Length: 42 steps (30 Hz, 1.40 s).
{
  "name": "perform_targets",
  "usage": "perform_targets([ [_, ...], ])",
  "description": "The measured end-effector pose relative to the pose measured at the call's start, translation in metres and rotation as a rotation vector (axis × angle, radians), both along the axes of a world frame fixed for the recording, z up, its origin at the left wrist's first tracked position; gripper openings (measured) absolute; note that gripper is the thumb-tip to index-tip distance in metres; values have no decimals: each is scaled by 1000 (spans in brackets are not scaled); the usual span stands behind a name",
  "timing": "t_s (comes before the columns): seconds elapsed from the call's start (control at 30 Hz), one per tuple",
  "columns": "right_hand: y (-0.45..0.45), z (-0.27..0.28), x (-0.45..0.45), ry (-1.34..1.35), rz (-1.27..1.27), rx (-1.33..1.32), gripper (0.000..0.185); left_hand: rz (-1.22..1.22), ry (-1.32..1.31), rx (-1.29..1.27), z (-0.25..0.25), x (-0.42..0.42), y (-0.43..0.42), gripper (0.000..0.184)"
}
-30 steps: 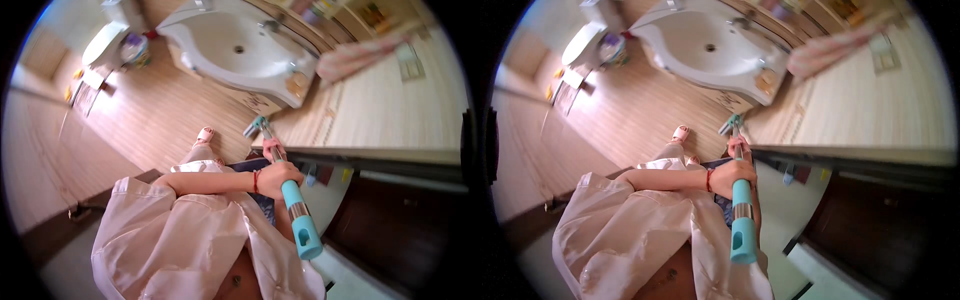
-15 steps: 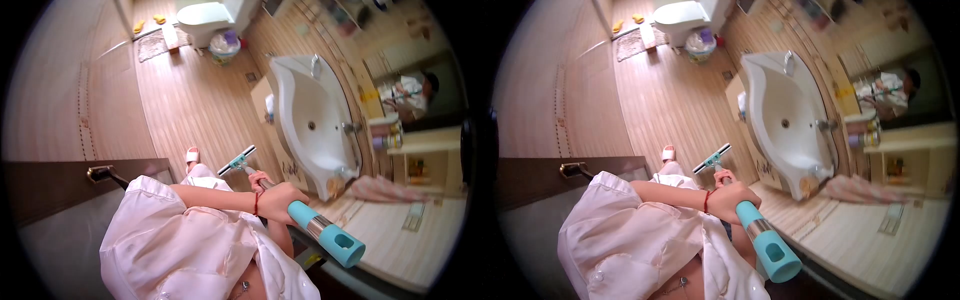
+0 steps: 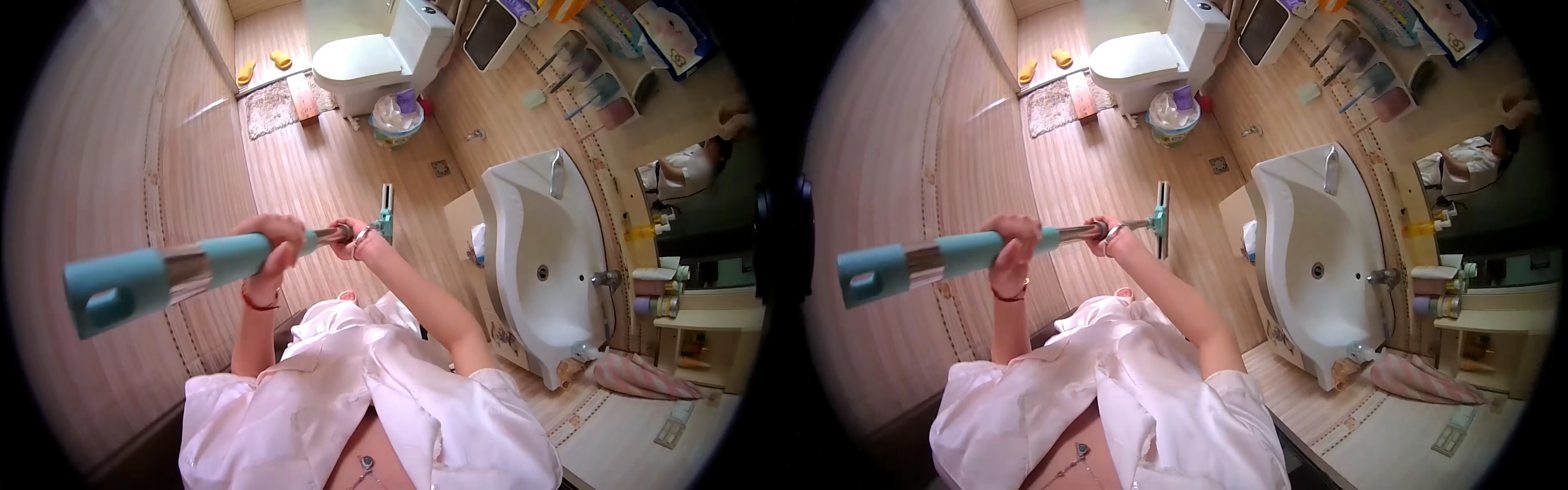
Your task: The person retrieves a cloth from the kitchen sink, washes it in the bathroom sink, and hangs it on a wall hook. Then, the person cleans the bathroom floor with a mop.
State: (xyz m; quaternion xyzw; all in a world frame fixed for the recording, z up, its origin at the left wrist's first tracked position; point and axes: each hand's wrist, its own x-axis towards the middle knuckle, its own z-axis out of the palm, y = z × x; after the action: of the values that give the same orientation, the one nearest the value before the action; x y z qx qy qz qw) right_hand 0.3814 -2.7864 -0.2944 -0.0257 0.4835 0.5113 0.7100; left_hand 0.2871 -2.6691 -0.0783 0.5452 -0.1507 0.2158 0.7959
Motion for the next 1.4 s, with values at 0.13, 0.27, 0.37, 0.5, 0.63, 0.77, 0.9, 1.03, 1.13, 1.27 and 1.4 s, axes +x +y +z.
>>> perform_targets([
  [0.13,16,20,43,14,-102,-22,19,50,34,38,-8,37,22,14],
  [0.27,22,-14,93,72,-71,-77,18,133,55,-21,-41,77,46,13],
  [0.37,30,-78,137,-15,-22,-212,25,510,402,140,-66,107,43,17],
  [0.5,12,-184,190,3,-169,-365,24,94,1210,1034,-104,111,49,29],
  [0.63,60,-218,193,84,-137,-565,16,-684,1201,921,-59,148,-35,42],
  [0.77,86,-241,155,-52,88,-380,19,-74,570,1761,-46,248,-8,77],
  [0.9,65,-233,137,-69,168,-330,32,-597,1188,1864,-193,237,96,74],
  [1.03,37,-243,136,-75,371,-335,46,-915,1878,846,-258,230,144,54],
  [1.13,10,-257,158,-182,477,-260,40,-893,2078,456,-282,229,167,45],
  [1.27,-51,-342,235,-332,505,-700,21,-1008,2074,700,-319,222,194,45],
  [1.4,-187,-362,398,-855,230,-1401,26,-768,2155,1204,-330,228,192,47],
])
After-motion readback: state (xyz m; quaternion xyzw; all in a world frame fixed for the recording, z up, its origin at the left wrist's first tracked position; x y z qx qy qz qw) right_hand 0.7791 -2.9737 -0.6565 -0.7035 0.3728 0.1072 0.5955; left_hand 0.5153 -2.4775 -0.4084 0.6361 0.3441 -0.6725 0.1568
